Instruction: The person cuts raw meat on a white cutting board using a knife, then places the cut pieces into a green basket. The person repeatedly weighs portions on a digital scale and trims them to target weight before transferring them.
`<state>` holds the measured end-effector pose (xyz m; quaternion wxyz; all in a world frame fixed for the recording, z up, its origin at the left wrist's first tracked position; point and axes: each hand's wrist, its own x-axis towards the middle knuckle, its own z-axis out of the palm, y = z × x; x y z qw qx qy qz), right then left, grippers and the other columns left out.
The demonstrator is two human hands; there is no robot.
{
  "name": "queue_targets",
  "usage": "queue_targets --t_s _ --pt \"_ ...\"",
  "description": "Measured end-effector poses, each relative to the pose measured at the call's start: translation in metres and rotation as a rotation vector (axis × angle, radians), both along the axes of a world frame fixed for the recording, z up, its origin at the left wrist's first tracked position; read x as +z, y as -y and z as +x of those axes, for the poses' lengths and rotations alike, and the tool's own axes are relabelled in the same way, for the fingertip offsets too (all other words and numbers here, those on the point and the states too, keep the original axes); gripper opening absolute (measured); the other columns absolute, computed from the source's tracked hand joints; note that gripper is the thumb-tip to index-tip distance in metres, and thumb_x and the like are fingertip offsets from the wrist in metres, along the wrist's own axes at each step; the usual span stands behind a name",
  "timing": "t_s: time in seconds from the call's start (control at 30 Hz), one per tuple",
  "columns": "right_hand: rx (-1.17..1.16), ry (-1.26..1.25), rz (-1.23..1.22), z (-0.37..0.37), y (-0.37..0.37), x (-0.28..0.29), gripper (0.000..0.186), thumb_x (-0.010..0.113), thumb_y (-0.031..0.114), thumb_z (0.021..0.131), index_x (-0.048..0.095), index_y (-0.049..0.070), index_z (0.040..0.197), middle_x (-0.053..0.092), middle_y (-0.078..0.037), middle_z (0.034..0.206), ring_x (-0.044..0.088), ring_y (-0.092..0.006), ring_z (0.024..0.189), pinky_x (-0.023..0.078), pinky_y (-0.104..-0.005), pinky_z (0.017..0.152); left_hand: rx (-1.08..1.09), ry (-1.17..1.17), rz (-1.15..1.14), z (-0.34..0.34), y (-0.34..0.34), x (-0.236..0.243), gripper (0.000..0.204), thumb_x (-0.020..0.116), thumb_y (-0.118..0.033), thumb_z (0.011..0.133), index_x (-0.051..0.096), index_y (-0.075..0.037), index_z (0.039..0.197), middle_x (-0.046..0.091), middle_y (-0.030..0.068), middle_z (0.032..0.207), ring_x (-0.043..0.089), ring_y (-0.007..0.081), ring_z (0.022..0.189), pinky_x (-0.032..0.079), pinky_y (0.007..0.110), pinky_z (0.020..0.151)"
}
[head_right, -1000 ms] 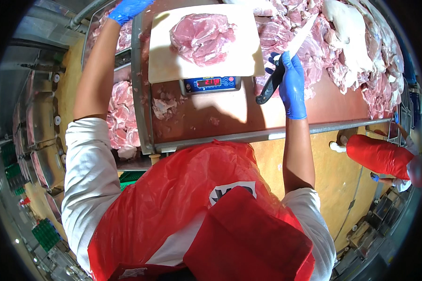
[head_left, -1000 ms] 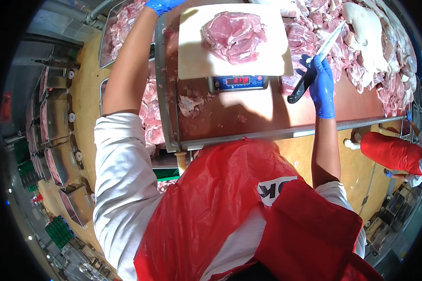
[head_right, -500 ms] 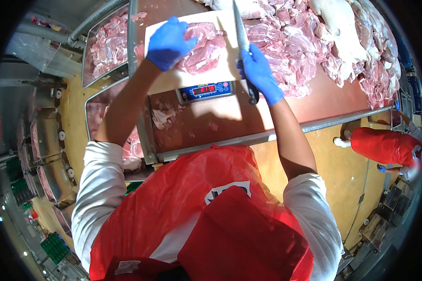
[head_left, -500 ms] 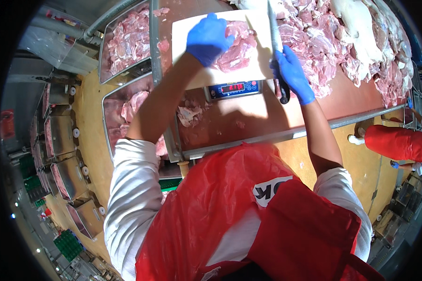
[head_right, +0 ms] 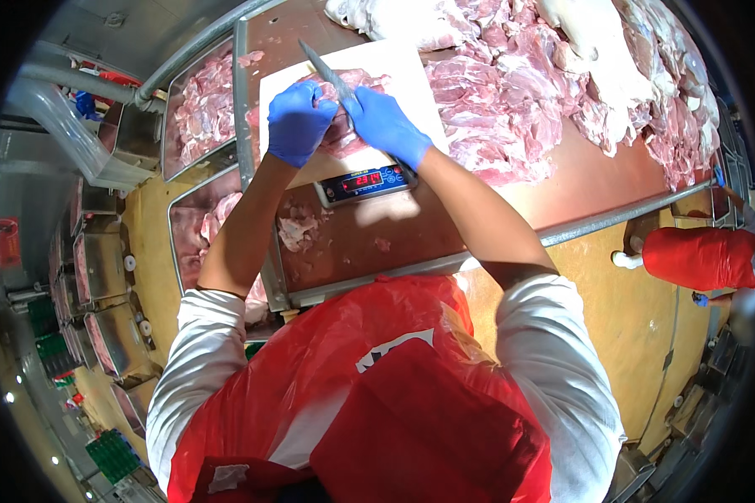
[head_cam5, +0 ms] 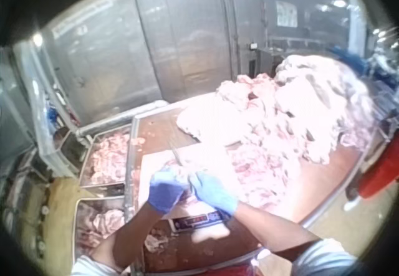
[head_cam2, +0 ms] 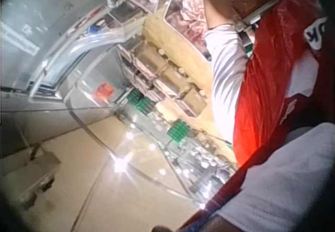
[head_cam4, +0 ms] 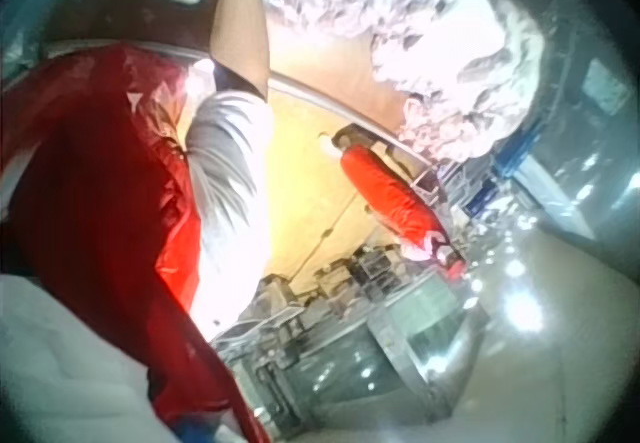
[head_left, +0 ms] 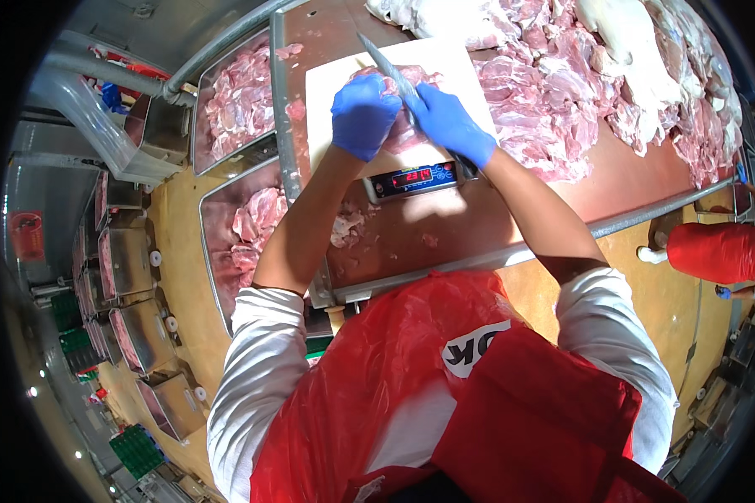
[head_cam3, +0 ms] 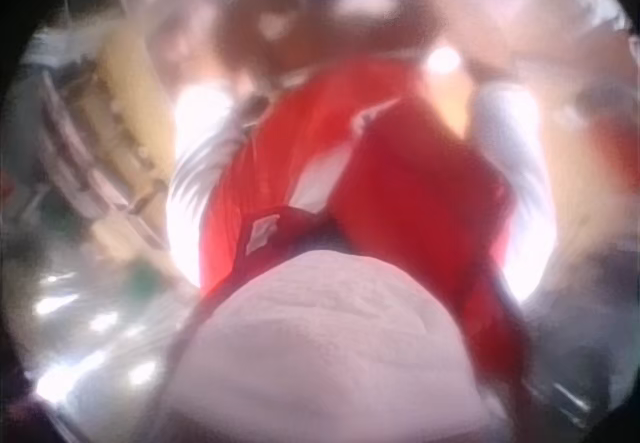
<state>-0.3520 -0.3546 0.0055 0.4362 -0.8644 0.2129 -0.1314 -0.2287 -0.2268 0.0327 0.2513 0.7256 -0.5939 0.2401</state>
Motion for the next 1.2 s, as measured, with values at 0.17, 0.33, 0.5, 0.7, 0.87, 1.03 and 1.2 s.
queue_targets --t_s 0.17,0.33,0.5,0.7,0.87,1.03,1.2 --pt "0.146 -0.044 0.399 -0.07 -0.05 -0.033 0.03 0.048 0.032 0.106 0.057 0.004 0.112 0.057 -0.003 0.068 0.053 -0.0107 0.049 0.047 -0.0302 0.048 0.008 -0.175 -0.119 0.004 -0.006 -0.015 0.012 0.066 -0.011 0.072 0.056 -0.005 0.069 0.058 0.0176 0.068 0.06 0.0369 0.065 0.05 0.046 0.062" --pt "0.203 0.109 0.346 -0.006 -0.04 -0.005 0.023 0.052 0.024 0.103 0.057 0.003 0.113 0.06 -0.006 0.07 0.058 -0.0151 0.057 0.048 -0.0318 0.055 -0.024 -0.196 -0.064 -0.008 -0.013 0.001 0.017 0.072 -0.013 0.072 0.058 -0.004 0.071 0.059 0.0186 0.07 0.061 0.0384 0.068 0.049 0.045 0.062" --pt "0.489 -0.152 -0.141 -0.044 -0.022 0.009 0.027 0.054 0.028 0.1 0.057 0.004 0.11 0.064 -0.025 0.085 0.062 -0.0468 0.079 0.048 -0.0531 0.069 0.158 -0.537 -0.039 -0.028 -0.053 0.024 0.016 0.075 -0.012 0.071 0.063 -0.004 0.078 0.063 0.0161 0.073 0.064 0.0322 0.069 0.053 0.04 0.066" --pt "0.232 -0.299 0.233 -0.154 0.001 0.011 0.026 0.049 0.03 0.106 0.057 0.005 0.108 0.062 -0.01 0.075 0.061 -0.0244 0.061 0.05 -0.037 0.06 0.167 -0.713 -0.154 0.099 -0.098 0.099 0.012 0.074 -0.013 0.085 0.068 -0.004 0.081 0.062 -0.0043 0.07 0.056 0.0064 0.065 0.047 0.025 0.061" --pt "-0.191 0.157 0.931 -0.139 0.027 -0.046 0.034 0.051 0.034 0.106 0.06 0.003 0.116 0.06 -0.004 0.078 0.059 -0.0129 0.067 0.053 -0.0277 0.065 0.442 -0.423 0.172 0.307 -0.138 0.062 0.049 0.067 -0.031 0.091 0.062 0.001 0.128 0.071 0.0132 0.111 0.064 0.0191 0.099 0.051 0.035 0.088" --pt "-0.5 0.564 1.13 -0.118 0.068 -0.034 0.038 0.054 0.04 0.103 0.057 0.003 0.111 0.058 -0.021 0.131 0.055 -0.0348 0.124 0.045 -0.0584 0.105 -0.038 -0.871 -0.066 0.282 -0.037 0.061 0.037 0.064 -0.036 0.094 0.069 -0.006 0.114 0.072 0.0064 0.105 0.066 0.0209 0.083 0.053 0.039 0.079" --pt "-0.421 0.52 1.226 -0.095 0.058 -0.027 0.034 0.058 0.037 0.101 0.055 0.003 0.102 0.059 -0.019 0.12 0.056 -0.035 0.12 0.053 -0.0611 0.095 -0.05 -1.497 0.271 0.247 0.015 0.004 0.052 0.062 -0.042 0.095 0.059 -0.01 0.137 0.065 0.0065 0.127 0.058 0.0176 0.116 0.046 0.039 0.101"
